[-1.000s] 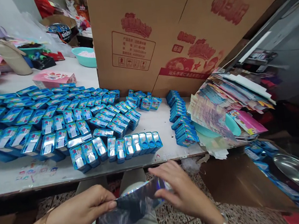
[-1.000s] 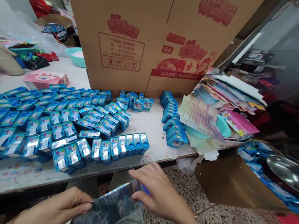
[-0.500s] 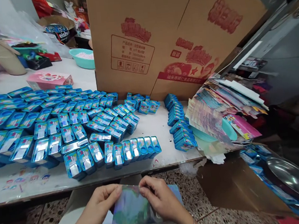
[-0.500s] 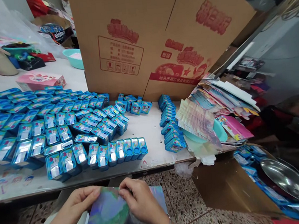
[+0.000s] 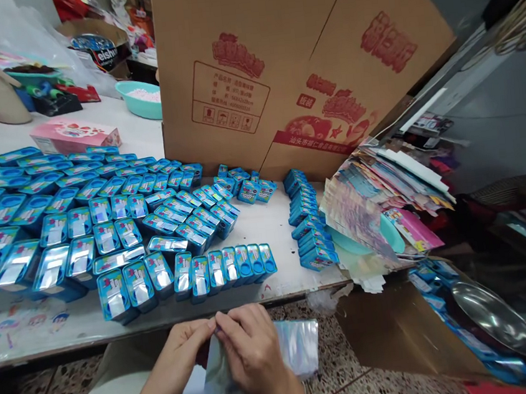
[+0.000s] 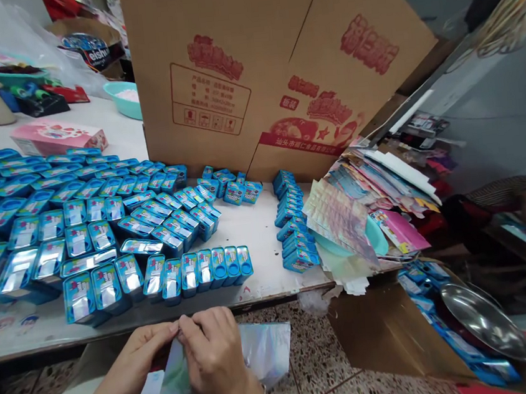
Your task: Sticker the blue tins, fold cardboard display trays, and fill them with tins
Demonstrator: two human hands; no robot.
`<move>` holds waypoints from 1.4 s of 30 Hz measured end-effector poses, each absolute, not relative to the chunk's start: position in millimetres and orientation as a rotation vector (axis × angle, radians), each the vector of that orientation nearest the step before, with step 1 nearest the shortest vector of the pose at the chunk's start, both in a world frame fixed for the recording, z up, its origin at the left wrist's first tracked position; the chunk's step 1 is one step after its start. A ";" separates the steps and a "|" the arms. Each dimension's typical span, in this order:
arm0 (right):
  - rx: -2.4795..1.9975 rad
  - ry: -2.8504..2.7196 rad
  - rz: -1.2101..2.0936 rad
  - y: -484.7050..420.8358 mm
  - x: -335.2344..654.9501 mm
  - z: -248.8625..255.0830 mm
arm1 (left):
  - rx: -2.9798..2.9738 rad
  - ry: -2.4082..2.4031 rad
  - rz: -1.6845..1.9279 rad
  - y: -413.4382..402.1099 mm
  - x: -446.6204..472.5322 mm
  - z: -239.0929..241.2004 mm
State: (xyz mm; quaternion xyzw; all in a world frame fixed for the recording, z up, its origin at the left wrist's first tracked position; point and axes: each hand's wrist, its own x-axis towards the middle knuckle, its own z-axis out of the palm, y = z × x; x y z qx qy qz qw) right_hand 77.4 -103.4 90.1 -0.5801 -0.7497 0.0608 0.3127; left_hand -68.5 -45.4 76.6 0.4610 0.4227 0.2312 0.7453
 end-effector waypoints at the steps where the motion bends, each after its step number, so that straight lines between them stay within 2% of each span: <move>1: -1.526 -1.953 0.133 -103.3 75.5 87.7 | 1.016 0.937 0.506 -44.6 -67.6 78.0; 17: -1.510 -1.810 0.043 -111.5 75.2 80.8 | 1.007 0.833 0.550 -42.6 -55.7 76.1; 22: -1.443 -1.833 -0.004 -112.9 93.0 91.2 | 0.834 0.882 0.635 -41.4 -31.6 59.4; 24: -1.472 -1.840 0.113 -110.7 111.1 108.9 | 0.893 0.895 0.632 -41.5 -23.6 46.3; 27: -1.558 -1.871 0.464 -95.0 143.1 139.5 | 1.097 0.887 0.570 -44.0 -17.8 32.8; 31: -1.525 -2.030 0.815 -56.3 175.8 159.3 | 1.276 0.715 0.506 -50.1 -16.3 41.1; 36: -1.410 -2.262 0.896 -11.8 192.1 153.9 | 1.205 0.581 0.509 -46.2 0.0 60.1; 42: -1.363 -2.378 0.834 23.8 195.6 140.6 | 1.004 1.053 0.527 -32.1 29.6 47.0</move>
